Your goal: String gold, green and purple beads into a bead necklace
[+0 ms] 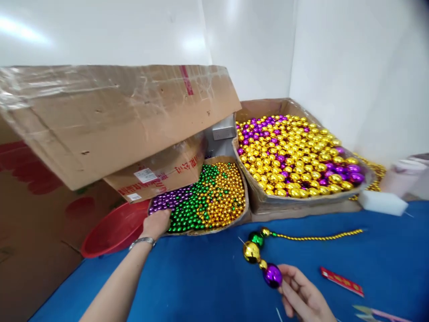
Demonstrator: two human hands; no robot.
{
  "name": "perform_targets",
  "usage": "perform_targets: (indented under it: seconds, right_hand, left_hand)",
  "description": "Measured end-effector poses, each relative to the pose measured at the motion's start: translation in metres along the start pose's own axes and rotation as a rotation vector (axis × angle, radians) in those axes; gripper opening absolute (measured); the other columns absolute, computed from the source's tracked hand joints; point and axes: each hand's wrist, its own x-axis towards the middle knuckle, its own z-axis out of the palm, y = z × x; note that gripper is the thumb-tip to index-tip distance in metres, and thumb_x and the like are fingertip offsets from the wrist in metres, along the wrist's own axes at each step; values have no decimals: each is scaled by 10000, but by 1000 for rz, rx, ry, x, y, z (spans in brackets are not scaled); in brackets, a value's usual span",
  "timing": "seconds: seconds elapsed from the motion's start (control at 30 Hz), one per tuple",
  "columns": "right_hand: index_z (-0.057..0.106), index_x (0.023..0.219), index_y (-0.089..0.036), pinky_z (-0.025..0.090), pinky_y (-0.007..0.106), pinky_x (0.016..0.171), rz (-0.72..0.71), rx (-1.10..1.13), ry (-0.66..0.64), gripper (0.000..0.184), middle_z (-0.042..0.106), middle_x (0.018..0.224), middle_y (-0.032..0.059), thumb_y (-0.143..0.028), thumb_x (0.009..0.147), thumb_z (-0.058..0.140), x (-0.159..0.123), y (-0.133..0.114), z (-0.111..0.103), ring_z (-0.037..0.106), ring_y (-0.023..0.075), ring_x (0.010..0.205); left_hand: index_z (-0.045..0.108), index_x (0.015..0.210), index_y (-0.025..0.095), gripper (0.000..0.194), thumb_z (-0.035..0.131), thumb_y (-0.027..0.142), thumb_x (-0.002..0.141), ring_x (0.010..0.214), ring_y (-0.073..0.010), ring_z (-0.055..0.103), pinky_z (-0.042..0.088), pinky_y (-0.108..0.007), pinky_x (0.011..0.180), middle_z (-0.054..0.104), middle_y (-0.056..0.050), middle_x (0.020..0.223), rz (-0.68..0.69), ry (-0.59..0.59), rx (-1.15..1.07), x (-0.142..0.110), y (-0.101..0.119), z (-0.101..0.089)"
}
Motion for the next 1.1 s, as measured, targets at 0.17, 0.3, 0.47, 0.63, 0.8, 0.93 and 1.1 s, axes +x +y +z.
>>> perform_targets:
  seconds: [0.17,0.3,0.47,0.63,0.8,0.93,1.1]
  right_hand:
    - [573,1013,-183,351,192,464,-41,-45,-20,394,578,768,4,-507,796,628,1,1,-7,468,56,489]
    - [574,1008,-172,360,207,468,-50,-92,-18,452,572,779,12,-558,777,615,0,-2,-5,466,66,493]
    - [598,986,-179,389,222,467,-58,-164,40,512,583,757,17,-622,730,611,-5,-10,7,470,85,491]
    - [613,958,-184,401,224,462,-78,-203,96,522,577,722,11,-646,718,598,-9,-17,13,467,91,487]
    - [612,959,-186,406,224,467,-87,-216,104,505,581,722,11,-633,726,596,-10,-21,11,466,90,485]
    - [613,970,-188,400,220,463,-88,-202,108,492,585,728,12,-617,728,609,-9,-19,11,469,90,486]
    - [628,953,-193,408,226,458,-97,-184,128,470,587,723,15,-599,716,632,-9,-19,12,479,102,497]
  left_hand:
    - [623,1010,115,263,475,237,830,921,-372,608,452,-529,761,657,-193,939,26,123,-173,-11,8,-8]
    - [545,1162,187,364,392,371,888,896,-246,625,487,-372,777,644,-105,1056,90,187,-491,-47,41,-13]
    - [617,1015,172,268,625,327,797,682,-126,585,461,-224,578,627,-48,867,126,-305,-1772,-109,107,-14]
    - [629,971,145,173,623,227,819,669,-104,565,438,-206,562,627,-49,823,61,-526,-2044,-134,138,-11]
    - [628,995,127,185,605,214,833,664,-100,562,438,-205,558,627,-50,816,62,-575,-2075,-138,141,-8]
    - [626,966,137,158,602,225,836,653,-100,564,445,-209,564,627,-44,784,43,-604,-2124,-140,142,-4]
    - [621,963,142,155,602,230,837,642,-96,563,442,-203,559,625,-45,780,25,-620,-2135,-141,143,-1]
